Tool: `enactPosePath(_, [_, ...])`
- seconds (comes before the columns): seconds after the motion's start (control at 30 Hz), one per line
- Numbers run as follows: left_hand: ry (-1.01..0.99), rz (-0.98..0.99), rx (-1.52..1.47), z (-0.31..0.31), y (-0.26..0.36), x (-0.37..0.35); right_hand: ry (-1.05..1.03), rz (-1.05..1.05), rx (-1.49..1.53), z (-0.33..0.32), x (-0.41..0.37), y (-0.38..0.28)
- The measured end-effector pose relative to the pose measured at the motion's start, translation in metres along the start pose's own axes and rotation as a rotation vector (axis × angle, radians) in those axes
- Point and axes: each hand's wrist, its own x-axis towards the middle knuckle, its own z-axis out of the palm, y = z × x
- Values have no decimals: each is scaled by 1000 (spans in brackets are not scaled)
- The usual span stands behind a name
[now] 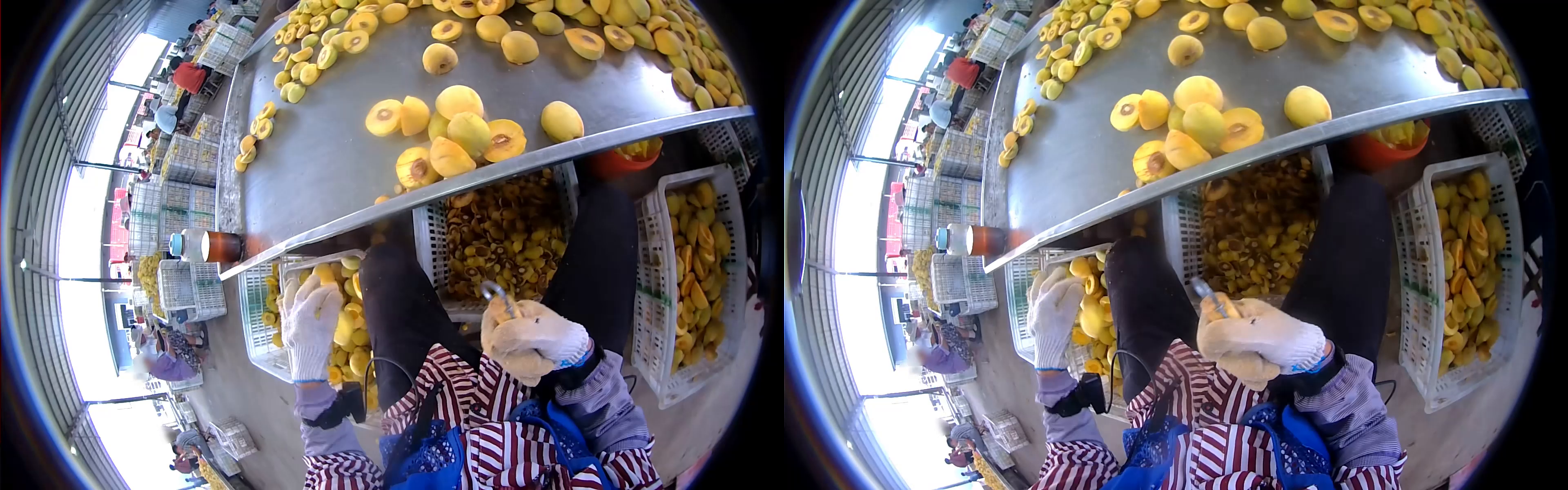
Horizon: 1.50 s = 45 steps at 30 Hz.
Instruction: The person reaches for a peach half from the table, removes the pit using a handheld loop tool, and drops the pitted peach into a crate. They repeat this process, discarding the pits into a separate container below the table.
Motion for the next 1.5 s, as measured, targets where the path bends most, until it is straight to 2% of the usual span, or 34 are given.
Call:
enactPosePath(0.03, [69, 127, -41, 5, 13, 3, 61, 47, -32, 2, 3, -1])
enactPosePath(0.1, [-79, -208, -886, 16, 63, 9, 154, 91, -105, 12, 6, 1])
enactPosePath(0.17, [-382, -48, -1348, 18, 107, 20, 205, 95, -188, 22, 8, 3])
enactPosePath(0.2, [-492, 88, -1402, 32, 119, 25, 271, 73, -289, 31, 6, 3])
enactPosePath(0.23, [-590, 211, -1264, 35, 125, 32, 335, 52, -390, 37, 4, 3])
enactPosePath(0.27, [-668, 186, -1194, 35, 130, 38, 350, -29, -369, 39, 2, 2])
enactPosePath(0.3, [-745, 162, -1121, 34, 135, 43, 493, -97, -459, 44, 4, 0])
enactPosePath(0.37, [-598, 20, -973, 34, 148, 49, 776, -233, -627, 55, 11, -1])
enactPosePath(0.4, [-598, 68, -938, 33, 149, 53, 744, -396, -626, 44, 15, 2])
enactPosePath(0.43, [-594, 119, -903, 32, 150, 59, 783, -413, -660, 39, 15, 3])
enactPosePath(0.5, [-498, 50, -1093, 27, 145, 77, 866, -438, -721, 38, 17, 3])
enactPosePath(0.6, [-11, -26, -514, 49, 110, 137, 833, -379, -665, 46, 14, 0])
enactPosePath(0.7, [-293, -199, 96, 66, 111, 184, 839, -387, -692, 45, 13, 0])
enactPosePath(0.8, [-259, 26, 3, 99, 90, 191, 891, -393, -777, 40, 11, 0])
enactPosePath(0.9, [-210, -305, -547, 85, 107, 177, 884, -380, -787, 35, 8, -2])
enactPosePath(0.93, [-133, -283, -889, 93, 96, 180, 888, -374, -766, 37, 9, -1])
enactPosePath(0.97, [-153, -247, -1164, 95, 84, 172, 892, -364, -745, 38, 9, -1])
enactPosePath(1.03, [-234, -114, -1421, 76, 96, 143, 887, -371, -790, 43, 9, -1])
enactPosePath(1.1, [-390, -161, -1608, 74, 102, 119, 869, -415, -876, 43, 11, 1])
enactPosePath(1.13, [-498, -277, -1711, 69, 109, 108, 860, -431, -906, 41, 12, 2])
enactPosePath(1.23, [-476, -270, -1863, 78, 128, 84, 858, -449, -933, 36, 11, 5])
enactPosePath(1.37, [-622, -214, -1989, 87, 147, 65, 882, -468, -816, 46, 9, 4])
enactPosePath(1.43, [-580, -293, -1731, 76, 158, 47, 892, -500, -757, 47, 8, 5])
enactPosePath(1.47, [-601, -272, -1591, 78, 152, 47, 896, -511, -727, 46, 7, 5])
enactPosePath(1.5, [-573, -261, -1588, 81, 147, 47, 901, -520, -696, 44, 5, 6])
